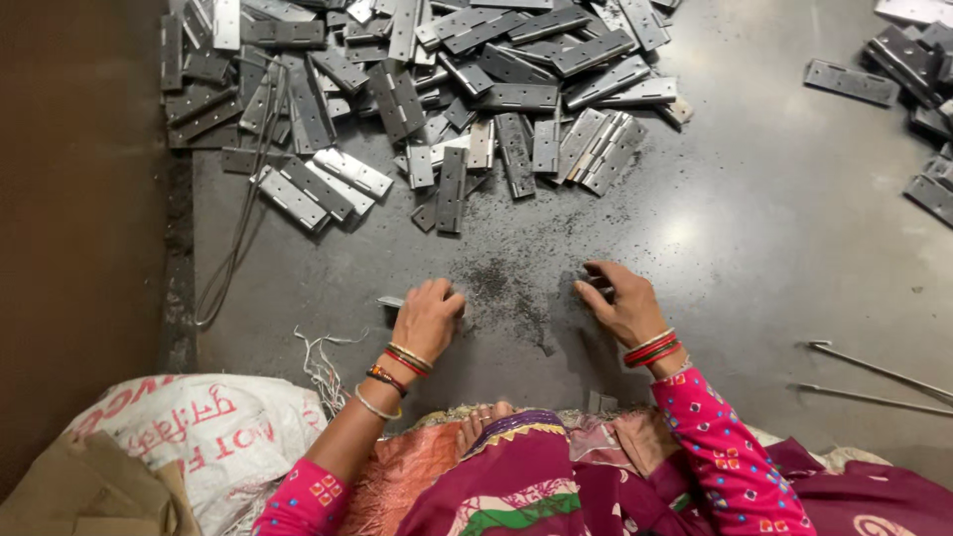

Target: The person picks up metal door hinges from a large pile on the floor and stacks them into small bundles, aligning them by hand before placing the stacks aside.

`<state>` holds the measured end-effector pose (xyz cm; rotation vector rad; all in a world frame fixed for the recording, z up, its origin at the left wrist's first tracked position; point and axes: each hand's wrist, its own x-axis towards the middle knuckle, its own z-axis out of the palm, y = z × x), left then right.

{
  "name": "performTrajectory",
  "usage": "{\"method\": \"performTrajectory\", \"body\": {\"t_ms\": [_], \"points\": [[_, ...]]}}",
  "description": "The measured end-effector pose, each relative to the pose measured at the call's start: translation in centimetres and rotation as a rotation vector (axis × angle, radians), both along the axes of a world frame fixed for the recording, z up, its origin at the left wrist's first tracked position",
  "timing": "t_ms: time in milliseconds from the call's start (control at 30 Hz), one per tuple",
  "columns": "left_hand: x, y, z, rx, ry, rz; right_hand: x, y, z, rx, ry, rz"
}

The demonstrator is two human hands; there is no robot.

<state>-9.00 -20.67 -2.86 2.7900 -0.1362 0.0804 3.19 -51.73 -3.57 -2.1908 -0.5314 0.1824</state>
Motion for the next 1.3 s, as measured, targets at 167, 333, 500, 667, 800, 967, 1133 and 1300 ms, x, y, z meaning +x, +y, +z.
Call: {"method": "performTrajectory", "body": {"t_ms": [167, 333, 500, 667, 800, 967, 1133, 1300], "points": [[3.5, 2.3, 1.6, -0.467, -0.156, 0.32, -0.5, 1.3, 0.6, 0.008, 0.027, -0.07], [11.7, 3.5, 2.5, -0.701, 0.015, 0.526, -0.3, 6.3, 0.0, 0.225, 0.105, 0.038], [15.1, 4.8, 0.5, -0.835, -0.057, 0.518, 2.5, 14.3, -1.8, 0.571, 0.879, 0.022], [11.8, 18.2, -0.3, -0.232, -0.001, 1.148, 0.8, 15.7, -3.6, 0.502, 0.792, -0.066], [13.0, 21.3, -0.7, -0.26, 0.248, 1.379, -2.6, 15.4, -4.5, 0.443, 0.744, -0.089], [16.4, 20.0, -1.1, -0.013, 0.348, 1.449, -5.6, 16.3, -5.0, 0.496, 0.806, -0.072], [16.1, 20.0, -1.8, -0.145, 0.245, 1.397, -6.9, 15.1, -4.4, 0.509, 0.789, -0.026], [15.2, 19.8, -4.0, -0.172, 0.353, 1.347, -6.6, 12.3, -3.4, 0.486, 0.79, -0.103]]}}
